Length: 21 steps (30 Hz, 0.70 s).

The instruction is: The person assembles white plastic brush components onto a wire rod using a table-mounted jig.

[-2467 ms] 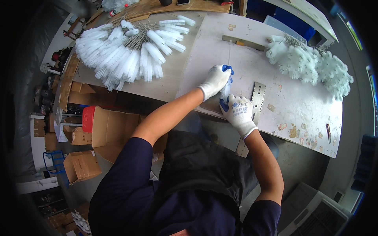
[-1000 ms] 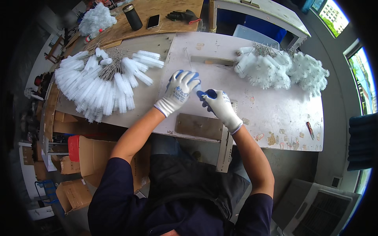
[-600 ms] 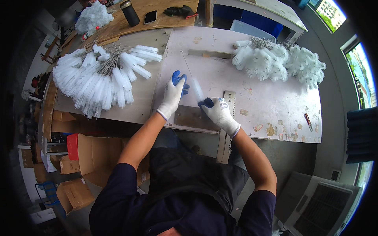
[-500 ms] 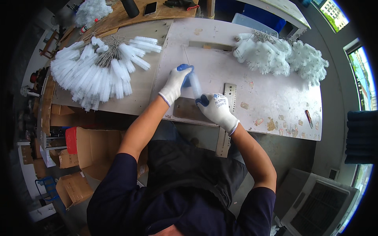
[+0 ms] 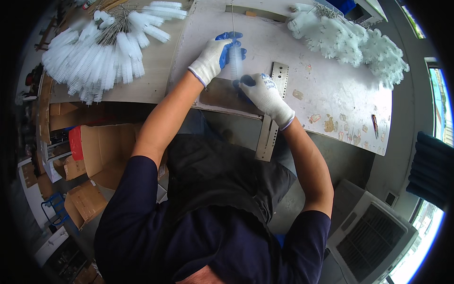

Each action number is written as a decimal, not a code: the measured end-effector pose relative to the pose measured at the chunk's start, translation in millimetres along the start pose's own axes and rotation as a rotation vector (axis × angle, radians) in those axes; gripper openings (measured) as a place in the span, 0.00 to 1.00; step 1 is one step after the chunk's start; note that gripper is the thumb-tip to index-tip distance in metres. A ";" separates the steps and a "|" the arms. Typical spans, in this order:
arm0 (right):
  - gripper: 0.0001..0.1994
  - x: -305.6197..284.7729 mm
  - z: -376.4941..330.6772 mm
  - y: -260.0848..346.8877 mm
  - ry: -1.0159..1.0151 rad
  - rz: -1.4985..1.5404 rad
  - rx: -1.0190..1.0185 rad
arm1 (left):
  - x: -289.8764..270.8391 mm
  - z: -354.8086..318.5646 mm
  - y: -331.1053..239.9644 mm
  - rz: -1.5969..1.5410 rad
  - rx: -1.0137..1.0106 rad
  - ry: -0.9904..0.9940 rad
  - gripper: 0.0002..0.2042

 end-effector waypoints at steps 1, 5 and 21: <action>0.18 0.5 -1.1 1.7 0.007 -0.005 0.002 | 0.0 1.7 -1.4 0.011 0.004 0.001 0.13; 0.16 -0.4 -4.9 -5.4 -0.064 0.061 -0.049 | 8.0 3.0 5.6 -0.065 -0.007 0.016 0.13; 0.10 -13.5 -18.1 4.5 -0.209 0.029 -0.280 | 9.7 -11.0 14.2 0.010 0.017 -0.135 0.12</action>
Point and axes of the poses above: each hand's wrist, its own z-axis towards the middle knuckle, its own x-axis out of the palm, y = z × x, the point moved 9 cm from there along z, towards the middle knuckle, and after that the axes turned 2 degrees about y, right-handed, at the moved point
